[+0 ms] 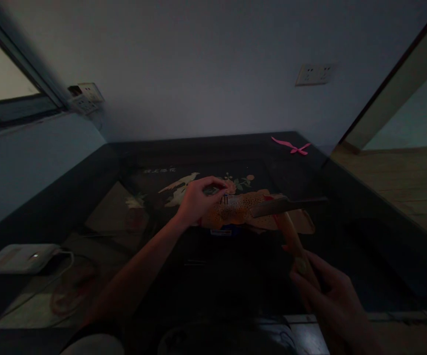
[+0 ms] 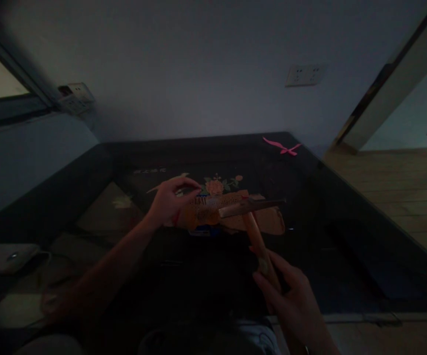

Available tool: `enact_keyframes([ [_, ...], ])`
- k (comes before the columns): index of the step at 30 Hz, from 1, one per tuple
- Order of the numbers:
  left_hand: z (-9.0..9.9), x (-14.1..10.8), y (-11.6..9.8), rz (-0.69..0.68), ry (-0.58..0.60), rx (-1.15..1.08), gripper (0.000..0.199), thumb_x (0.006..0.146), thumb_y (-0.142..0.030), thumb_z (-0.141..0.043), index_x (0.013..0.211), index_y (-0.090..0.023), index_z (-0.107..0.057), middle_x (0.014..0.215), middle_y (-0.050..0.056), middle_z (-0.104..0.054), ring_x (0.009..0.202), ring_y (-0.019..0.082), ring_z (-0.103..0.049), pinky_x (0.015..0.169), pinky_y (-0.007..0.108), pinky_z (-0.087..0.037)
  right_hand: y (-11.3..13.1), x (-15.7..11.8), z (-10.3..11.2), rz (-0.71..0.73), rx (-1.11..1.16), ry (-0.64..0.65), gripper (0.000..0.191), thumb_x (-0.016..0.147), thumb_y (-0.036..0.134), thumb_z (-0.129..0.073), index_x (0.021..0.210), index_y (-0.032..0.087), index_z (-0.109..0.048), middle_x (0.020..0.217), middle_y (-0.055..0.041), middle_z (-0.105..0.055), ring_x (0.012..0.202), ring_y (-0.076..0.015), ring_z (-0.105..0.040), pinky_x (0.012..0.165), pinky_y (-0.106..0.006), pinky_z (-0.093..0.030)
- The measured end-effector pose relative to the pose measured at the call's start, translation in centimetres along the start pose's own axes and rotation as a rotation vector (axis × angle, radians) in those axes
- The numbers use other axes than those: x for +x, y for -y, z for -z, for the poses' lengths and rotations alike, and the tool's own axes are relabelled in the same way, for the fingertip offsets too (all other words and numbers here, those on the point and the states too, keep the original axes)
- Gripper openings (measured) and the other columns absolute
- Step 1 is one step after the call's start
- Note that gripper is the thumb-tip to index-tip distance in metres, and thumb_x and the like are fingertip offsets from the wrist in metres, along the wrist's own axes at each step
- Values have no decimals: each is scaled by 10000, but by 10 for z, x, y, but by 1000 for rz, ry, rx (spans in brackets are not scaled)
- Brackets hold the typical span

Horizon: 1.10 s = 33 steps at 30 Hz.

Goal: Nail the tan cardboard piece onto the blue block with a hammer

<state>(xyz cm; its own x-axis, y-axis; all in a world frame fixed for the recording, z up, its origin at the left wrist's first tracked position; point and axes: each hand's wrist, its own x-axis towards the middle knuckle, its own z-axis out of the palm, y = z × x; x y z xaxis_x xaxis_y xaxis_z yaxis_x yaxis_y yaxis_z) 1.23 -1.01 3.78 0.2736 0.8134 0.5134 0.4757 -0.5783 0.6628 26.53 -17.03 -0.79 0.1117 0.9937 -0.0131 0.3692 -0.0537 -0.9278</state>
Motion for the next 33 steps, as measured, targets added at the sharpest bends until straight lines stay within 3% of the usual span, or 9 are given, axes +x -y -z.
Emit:
enact_keyframes([
  [5,-22,7,16,19,82,-45,61,783,-183,-638,824,-169,-680,843,19,-718,797,142,-663,777,269,-521,-9,3,5,-1,-64,4,431,751,401,-655,1135,207,-673,563,24,-592,394,-113,-484,346,-204,-403],
  [12,-28,1,28,59,146,-108,49,778,-186,-637,817,-170,-662,851,21,-710,790,144,-667,748,273,-533,-2,1,-4,-83,72,-72,439,735,423,-674,1115,204,-670,628,20,-590,409,-100,-478,326,-193,-389],
  [15,-28,0,28,56,147,-138,46,783,-188,-633,815,-165,-657,848,24,-706,794,141,-664,758,273,-531,3,3,-5,-106,72,-48,445,727,431,-674,1111,207,-676,586,25,-584,385,-105,-477,319,-199,-400],
  [22,-32,-1,35,69,184,-231,78,800,-209,-618,850,-162,-655,890,45,-706,834,154,-667,793,294,-530,17,19,4,30,-85,32,441,736,423,-661,1115,197,-673,677,-5,-666,400,-115,-526,329,-202,-428],
  [27,-34,-2,37,69,192,-263,84,787,-172,-619,861,-157,-657,884,45,-705,837,160,-669,794,296,-533,31,30,7,102,-152,53,408,778,416,-638,1111,180,-657,638,8,-627,387,-105,-505,318,-197,-417],
  [31,-34,-3,37,50,194,-234,104,794,-183,-615,886,-160,-659,901,40,-706,861,161,-666,821,299,-527,26,41,3,171,-132,56,345,818,374,-617,1107,186,-642,679,2,-646,515,-140,-602,465,-224,-513],
  [33,-34,-3,37,43,202,-220,96,805,-203,-611,877,-161,-658,896,39,-706,858,159,-665,822,297,-526,20,47,0,201,-78,40,348,825,360,-616,1133,197,-625,856,-33,-700,668,-176,-670,590,-260,-557],
])
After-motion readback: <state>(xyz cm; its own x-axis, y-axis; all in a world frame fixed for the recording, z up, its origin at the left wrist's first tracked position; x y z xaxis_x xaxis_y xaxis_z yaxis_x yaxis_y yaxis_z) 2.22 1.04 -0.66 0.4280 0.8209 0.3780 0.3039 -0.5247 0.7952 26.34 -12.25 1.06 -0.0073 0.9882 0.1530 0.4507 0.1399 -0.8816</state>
